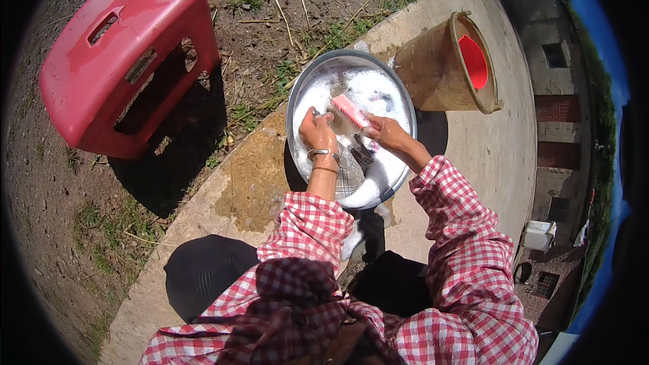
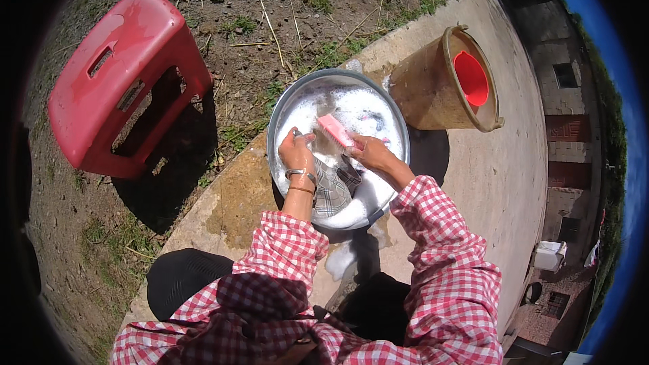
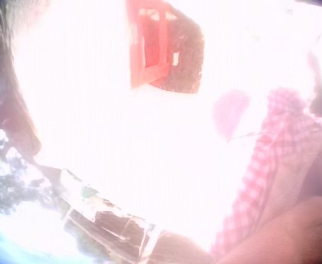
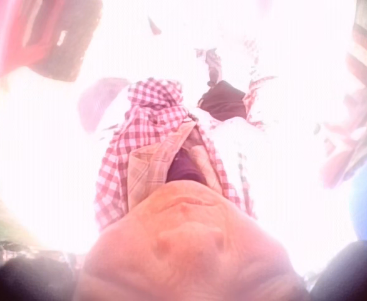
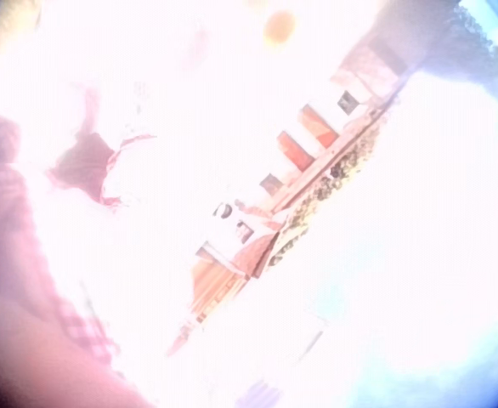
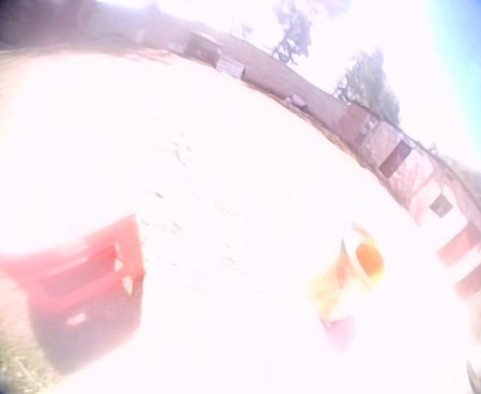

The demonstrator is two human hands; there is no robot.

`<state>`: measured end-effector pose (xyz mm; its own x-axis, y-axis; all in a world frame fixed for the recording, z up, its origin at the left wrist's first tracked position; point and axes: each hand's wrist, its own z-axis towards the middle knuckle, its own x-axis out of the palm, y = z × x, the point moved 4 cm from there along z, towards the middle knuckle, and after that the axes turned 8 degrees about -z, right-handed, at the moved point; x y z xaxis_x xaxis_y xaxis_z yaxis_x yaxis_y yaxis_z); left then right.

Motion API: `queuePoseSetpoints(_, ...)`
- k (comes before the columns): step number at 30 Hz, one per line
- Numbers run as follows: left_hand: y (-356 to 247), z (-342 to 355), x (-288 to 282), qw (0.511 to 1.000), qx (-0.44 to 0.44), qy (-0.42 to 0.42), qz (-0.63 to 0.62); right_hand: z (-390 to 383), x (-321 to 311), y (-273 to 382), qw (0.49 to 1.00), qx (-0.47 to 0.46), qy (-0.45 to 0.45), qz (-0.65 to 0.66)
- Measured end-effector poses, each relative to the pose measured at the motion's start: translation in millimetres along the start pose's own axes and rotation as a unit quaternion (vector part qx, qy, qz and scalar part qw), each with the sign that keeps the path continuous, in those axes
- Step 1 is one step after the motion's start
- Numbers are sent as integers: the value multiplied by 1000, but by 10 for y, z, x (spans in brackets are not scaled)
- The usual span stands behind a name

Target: The person washes a gray baseball cap in a metal basin filled with soapy water. They scrub the cap with a pink brush, rinse it, and repeat the process while sitting on the ground outdoors.

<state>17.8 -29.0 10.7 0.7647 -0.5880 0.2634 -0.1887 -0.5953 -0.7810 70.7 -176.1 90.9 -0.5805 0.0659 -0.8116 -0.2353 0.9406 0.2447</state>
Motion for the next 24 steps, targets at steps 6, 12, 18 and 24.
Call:
queuePoseSetpoints(6, 348, -158, 180, 903, -209, 74, -368, -695, 4, 597, 988, -57, -26, 141)
queuePoseSetpoints(12, 241, -330, 141, 991, 14, 91, -97, 12, -82, 618, 987, -69, -127, 65)
queuePoseSetpoints(18, 216, -161, 180, 927, -172, 79, -324, -651, -50, 570, 994, -88, -52, 33)
queuePoseSetpoints(24, 180, -144, 88, 986, -64, 90, -127, 177, 82, 514, 988, -94, -66, 104)
